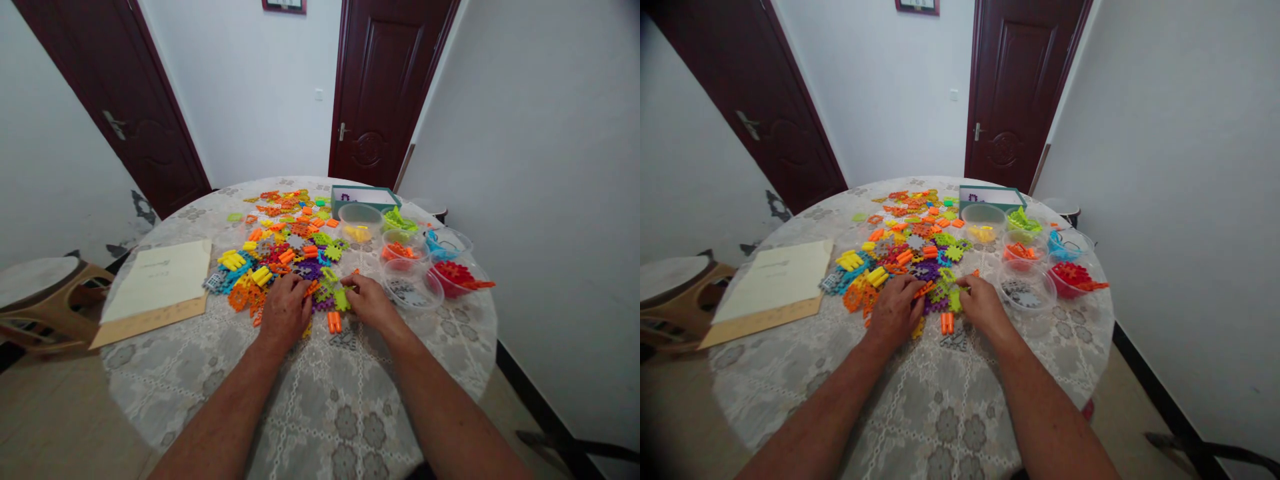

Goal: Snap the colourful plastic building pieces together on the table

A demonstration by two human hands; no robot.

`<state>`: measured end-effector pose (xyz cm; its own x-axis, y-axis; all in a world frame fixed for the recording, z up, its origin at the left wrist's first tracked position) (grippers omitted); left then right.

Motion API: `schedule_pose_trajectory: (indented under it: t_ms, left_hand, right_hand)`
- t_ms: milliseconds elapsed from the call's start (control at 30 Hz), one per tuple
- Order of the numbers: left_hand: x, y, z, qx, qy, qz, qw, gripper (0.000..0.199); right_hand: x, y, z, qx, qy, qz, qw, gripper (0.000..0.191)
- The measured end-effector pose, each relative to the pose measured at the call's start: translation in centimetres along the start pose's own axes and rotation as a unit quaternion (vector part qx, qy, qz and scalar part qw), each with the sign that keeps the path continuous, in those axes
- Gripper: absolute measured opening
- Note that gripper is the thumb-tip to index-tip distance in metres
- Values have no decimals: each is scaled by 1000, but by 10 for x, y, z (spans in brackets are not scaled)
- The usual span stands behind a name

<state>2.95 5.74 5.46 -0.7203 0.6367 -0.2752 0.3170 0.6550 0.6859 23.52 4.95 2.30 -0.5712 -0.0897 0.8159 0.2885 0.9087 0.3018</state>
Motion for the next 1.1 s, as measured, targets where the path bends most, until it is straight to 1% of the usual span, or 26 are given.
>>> schedule_pose_trajectory:
  t_ms: [67, 133, 233, 300, 333, 433, 500, 667, 733, 800, 900, 1000, 1100]
  left_hand:
    - [-2, -1, 0, 4, -5, 7, 1000, 23]
    - [-5, -1, 0, 14, -9, 14, 1000, 22]
    - [-12, -3, 2, 48, -16, 36, 998, 20]
    - [-16, -4, 2, 69, -19, 47, 996, 19]
    - [-18, -5, 2, 78, -20, 51, 995, 21]
    - [-23, -7, 2, 100, -27, 54, 993, 37]
    - [-24, -7, 1, 102, -35, 51, 993, 39]
    - [-23, -5, 3, 95, -64, 44, 992, 14]
    - [-21, -4, 3, 85, -82, 40, 992, 8]
    - [-19, -3, 0, 57, -106, 31, 992, 10]
    - [-15, -2, -6, 13, -140, 6, 990, 26]
    - [-12, -2, -6, 16, -160, -17, 987, 41]
    - [-12, -2, -2, 37, -165, -32, 985, 42]
  right_hand:
    - [6, 2, -8, -31, -32, -22, 999, 32]
    - [9, 2, -11, -51, -26, -25, 998, 34]
    - [7, 3, -10, -54, 5, -10, 999, 34]
    - [6, 3, -11, -65, 2, -11, 998, 33]
    - [7, 3, -12, -76, -9, -20, 997, 33]
    - [16, 3, -18, -106, -53, -72, 990, 33]
    - [24, 1, -19, -113, -76, -106, 985, 34]
    - [44, -7, -18, -112, -124, -186, 968, 36]
    - [53, -10, -18, -115, -131, -209, 962, 34]
    - [61, -14, -21, -127, -106, -217, 962, 33]
    - [67, -19, -19, -139, -15, -203, 969, 32]
    - [64, -21, -4, -104, 69, -165, 978, 27]
    - [54, -22, 13, -76, 117, -117, 983, 24]
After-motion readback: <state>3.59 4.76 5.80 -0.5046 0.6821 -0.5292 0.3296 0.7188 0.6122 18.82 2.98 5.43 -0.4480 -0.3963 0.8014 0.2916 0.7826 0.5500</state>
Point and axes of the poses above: each hand's wrist, its own y-axis towards the middle knuckle, its own z-axis out of the palm, x = y × z, the point moved 8 cm from there along y, towards the middle knuckle, and after that the axes turned 8 degrees about -x, right-handed, at the moved point
